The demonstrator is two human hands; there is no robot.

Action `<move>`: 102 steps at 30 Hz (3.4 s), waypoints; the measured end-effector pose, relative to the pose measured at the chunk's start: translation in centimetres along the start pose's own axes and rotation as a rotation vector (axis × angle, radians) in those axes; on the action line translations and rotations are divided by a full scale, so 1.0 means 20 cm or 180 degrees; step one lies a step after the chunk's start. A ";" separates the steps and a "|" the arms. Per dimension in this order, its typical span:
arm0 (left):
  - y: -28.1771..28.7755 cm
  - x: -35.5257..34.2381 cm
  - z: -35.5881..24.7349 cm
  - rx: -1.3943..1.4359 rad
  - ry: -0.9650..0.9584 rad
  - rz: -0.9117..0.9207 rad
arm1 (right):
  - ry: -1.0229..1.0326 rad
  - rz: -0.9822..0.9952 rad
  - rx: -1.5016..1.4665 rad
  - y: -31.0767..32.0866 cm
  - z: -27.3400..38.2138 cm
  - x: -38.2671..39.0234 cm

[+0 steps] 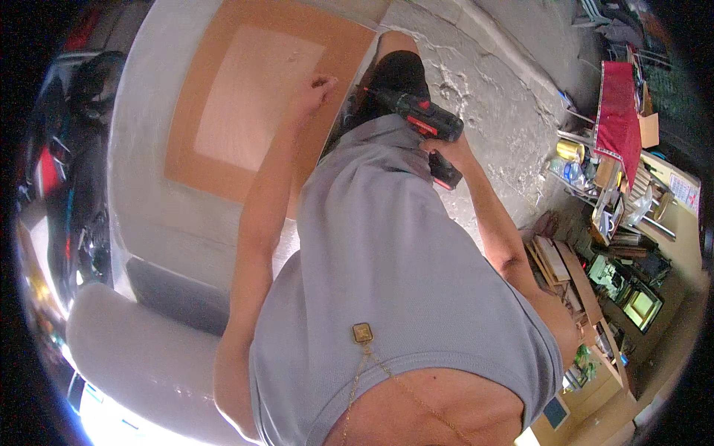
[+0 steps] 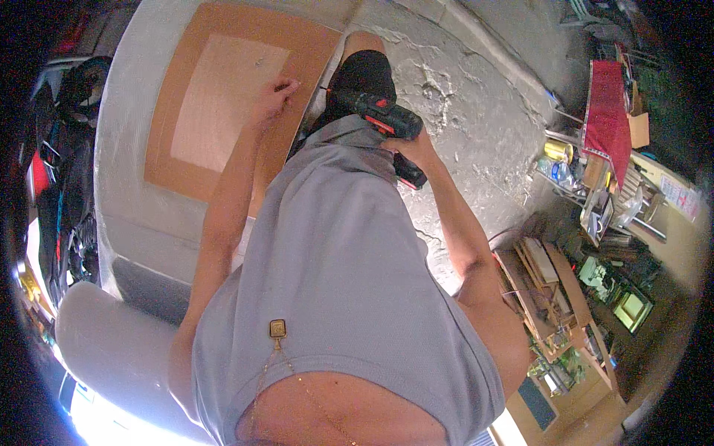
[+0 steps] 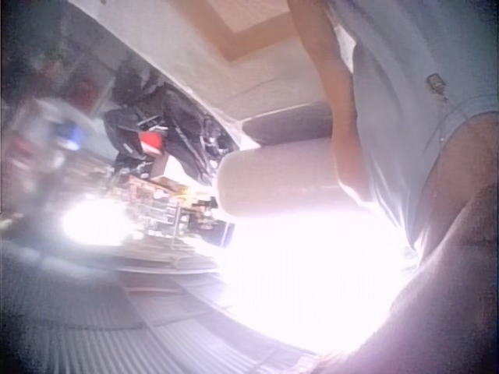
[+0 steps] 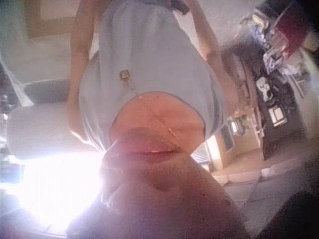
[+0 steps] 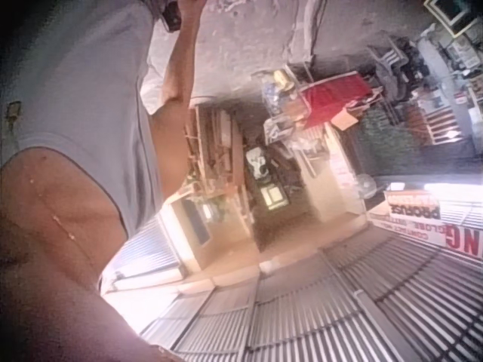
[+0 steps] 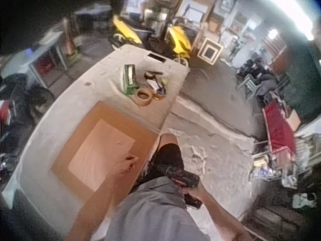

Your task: The person measures a rectangular wooden board with a tape measure and marks it with a pen. They then use a cordless drill to make holes at the marked locations on the board.

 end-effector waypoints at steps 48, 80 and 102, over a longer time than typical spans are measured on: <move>-0.10 -0.11 -0.15 -0.2759 -0.1163 -0.0447 | 0.0218 -0.0052 0.0041 0.03 0.01 0.05; -0.08 -0.09 -0.16 -0.2569 -0.0627 -0.0527 | 0.0326 0.0163 0.0561 0.03 -0.06 -0.25; -0.06 -0.11 -0.13 -0.2470 -0.0952 -0.0694 | 0.0975 0.0342 0.1704 0.06 0.59 -0.16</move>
Point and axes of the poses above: each hand's wrist, its own x-axis away from the middle knuckle, its own y-axis out of the back of the hand, z = x × y, the point moved 9 cm from there along -x, towards the middle knuckle, and after that the axes turned 7 degrees about x, right-handed, at the moved point
